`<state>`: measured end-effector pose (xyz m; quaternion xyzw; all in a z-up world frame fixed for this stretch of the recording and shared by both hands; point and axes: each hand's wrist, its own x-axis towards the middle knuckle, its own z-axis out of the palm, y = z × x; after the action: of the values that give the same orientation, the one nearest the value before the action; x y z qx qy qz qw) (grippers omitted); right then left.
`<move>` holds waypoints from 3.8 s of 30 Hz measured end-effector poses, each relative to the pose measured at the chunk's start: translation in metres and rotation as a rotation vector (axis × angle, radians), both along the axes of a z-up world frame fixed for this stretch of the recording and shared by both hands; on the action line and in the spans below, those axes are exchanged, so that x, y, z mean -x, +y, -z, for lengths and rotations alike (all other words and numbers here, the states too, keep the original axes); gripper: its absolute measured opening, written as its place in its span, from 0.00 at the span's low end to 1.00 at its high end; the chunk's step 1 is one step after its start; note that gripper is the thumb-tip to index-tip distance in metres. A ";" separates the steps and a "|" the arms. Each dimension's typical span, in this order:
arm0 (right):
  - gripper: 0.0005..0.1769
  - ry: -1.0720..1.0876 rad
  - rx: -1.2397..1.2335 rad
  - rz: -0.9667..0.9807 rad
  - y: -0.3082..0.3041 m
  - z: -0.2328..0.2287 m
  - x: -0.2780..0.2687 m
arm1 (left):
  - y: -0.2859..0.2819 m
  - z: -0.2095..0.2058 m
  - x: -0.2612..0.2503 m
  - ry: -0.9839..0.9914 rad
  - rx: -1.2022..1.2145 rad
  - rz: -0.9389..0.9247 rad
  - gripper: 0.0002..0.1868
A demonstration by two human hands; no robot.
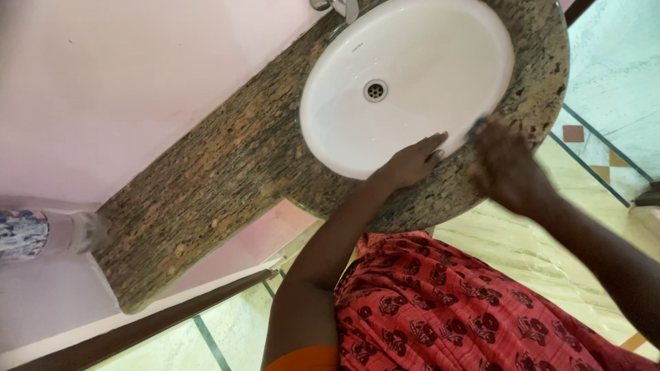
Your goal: The person scrubs the granite countertop and the white ceramic sink basin using a small blue sponge. They repeatedly wipe the surfaces around the sink and inside the basin, moving the sponge back and forth to clean the area.
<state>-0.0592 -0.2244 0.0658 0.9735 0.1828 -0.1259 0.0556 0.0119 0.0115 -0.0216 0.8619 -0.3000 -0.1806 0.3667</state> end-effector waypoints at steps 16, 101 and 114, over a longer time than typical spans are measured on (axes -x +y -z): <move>0.36 -0.185 -0.498 -1.044 -0.023 -0.008 -0.027 | 0.153 -0.044 0.022 -0.162 -0.155 -0.162 0.21; 0.44 -0.185 -0.440 -0.152 -0.118 0.001 -0.391 | 0.156 -0.034 -0.135 -0.475 -1.000 -0.757 0.42; 0.43 -0.174 -0.253 -0.203 -0.098 0.035 -0.179 | -0.102 0.008 -0.060 -0.128 -0.250 -0.103 0.47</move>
<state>0.1203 -0.3221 0.0313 0.9564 0.2892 -0.0109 -0.0392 0.0718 -0.0906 -0.0295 0.9248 -0.2536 -0.1421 0.2455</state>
